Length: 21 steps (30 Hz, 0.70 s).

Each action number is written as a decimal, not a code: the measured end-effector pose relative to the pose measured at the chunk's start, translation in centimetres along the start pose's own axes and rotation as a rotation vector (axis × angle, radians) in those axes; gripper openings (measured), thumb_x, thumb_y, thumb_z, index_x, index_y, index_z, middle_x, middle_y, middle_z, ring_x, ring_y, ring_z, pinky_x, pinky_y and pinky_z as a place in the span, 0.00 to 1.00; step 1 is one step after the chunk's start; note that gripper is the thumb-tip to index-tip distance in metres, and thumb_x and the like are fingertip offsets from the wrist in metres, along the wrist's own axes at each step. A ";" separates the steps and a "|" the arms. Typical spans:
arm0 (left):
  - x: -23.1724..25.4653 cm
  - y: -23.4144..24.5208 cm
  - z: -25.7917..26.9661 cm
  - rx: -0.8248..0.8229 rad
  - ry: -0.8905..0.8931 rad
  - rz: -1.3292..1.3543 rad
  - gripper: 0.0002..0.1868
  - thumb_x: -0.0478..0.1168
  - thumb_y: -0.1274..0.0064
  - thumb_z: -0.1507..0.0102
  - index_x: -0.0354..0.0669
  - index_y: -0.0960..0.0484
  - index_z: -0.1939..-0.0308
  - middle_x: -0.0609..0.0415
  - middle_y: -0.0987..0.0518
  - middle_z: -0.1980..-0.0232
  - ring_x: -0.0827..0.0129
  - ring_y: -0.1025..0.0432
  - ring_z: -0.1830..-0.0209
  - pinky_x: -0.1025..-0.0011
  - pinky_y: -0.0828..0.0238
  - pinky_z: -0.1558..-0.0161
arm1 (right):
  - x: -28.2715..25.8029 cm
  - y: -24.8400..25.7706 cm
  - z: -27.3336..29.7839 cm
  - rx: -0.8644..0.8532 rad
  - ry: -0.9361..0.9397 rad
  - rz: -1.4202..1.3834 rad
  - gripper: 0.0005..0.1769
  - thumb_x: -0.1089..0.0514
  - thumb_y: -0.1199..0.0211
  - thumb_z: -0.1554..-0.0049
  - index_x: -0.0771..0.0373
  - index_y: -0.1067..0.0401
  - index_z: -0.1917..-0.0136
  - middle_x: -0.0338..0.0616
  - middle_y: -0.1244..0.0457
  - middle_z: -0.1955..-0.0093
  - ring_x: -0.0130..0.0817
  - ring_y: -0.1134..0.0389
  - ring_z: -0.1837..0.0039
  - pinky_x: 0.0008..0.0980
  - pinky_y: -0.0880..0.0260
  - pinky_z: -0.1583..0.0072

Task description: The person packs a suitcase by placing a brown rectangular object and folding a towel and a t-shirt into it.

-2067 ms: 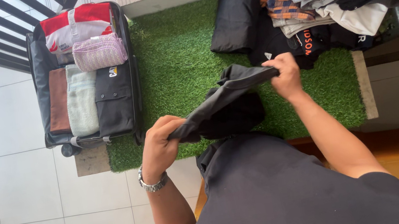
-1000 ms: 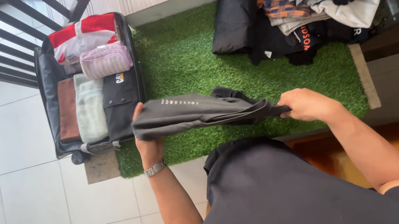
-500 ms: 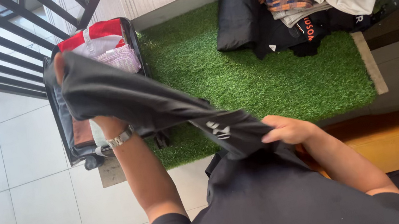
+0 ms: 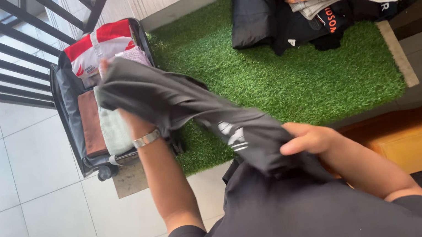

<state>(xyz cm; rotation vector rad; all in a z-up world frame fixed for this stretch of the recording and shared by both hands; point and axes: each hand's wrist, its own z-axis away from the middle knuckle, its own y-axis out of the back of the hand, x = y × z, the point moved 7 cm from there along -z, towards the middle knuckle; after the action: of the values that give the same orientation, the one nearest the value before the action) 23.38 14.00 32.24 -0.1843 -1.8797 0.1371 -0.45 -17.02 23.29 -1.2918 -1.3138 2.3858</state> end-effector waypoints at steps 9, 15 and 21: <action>-11.1 6.1 -1.2 0.241 0.042 -0.381 0.39 0.28 0.61 0.36 0.42 0.45 0.18 0.45 0.38 0.21 0.56 0.46 0.18 0.62 0.53 0.19 | -1.2 -4.5 -1.0 -0.314 0.049 0.727 0.18 0.54 0.38 0.36 0.72 0.31 0.41 0.40 0.36 0.51 0.27 0.38 0.48 0.33 0.32 0.44; -9.6 -10.3 -7.4 0.126 -0.274 -0.490 0.41 0.26 0.62 0.39 0.41 0.45 0.18 0.45 0.39 0.20 0.56 0.49 0.16 0.62 0.58 0.17 | -2.5 3.7 4.6 -0.030 0.092 0.509 0.34 0.57 0.39 0.40 0.71 0.43 0.25 0.47 0.38 0.31 0.33 0.38 0.32 0.34 0.37 0.32; -14.6 -35.0 -7.5 -0.317 -0.340 -0.494 0.43 0.33 0.47 0.34 0.47 0.53 0.20 0.35 0.41 0.20 0.44 0.42 0.22 0.60 0.40 0.25 | -2.6 20.2 11.5 0.536 0.132 0.051 0.32 0.57 0.43 0.42 0.70 0.41 0.26 0.53 0.37 0.32 0.43 0.34 0.33 0.42 0.33 0.36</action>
<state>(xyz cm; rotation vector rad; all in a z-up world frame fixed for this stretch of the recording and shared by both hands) 32.96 -23.15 27.48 0.0992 -2.2211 -0.4969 -1.78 -37.95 12.81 -1.2892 -0.5485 2.3944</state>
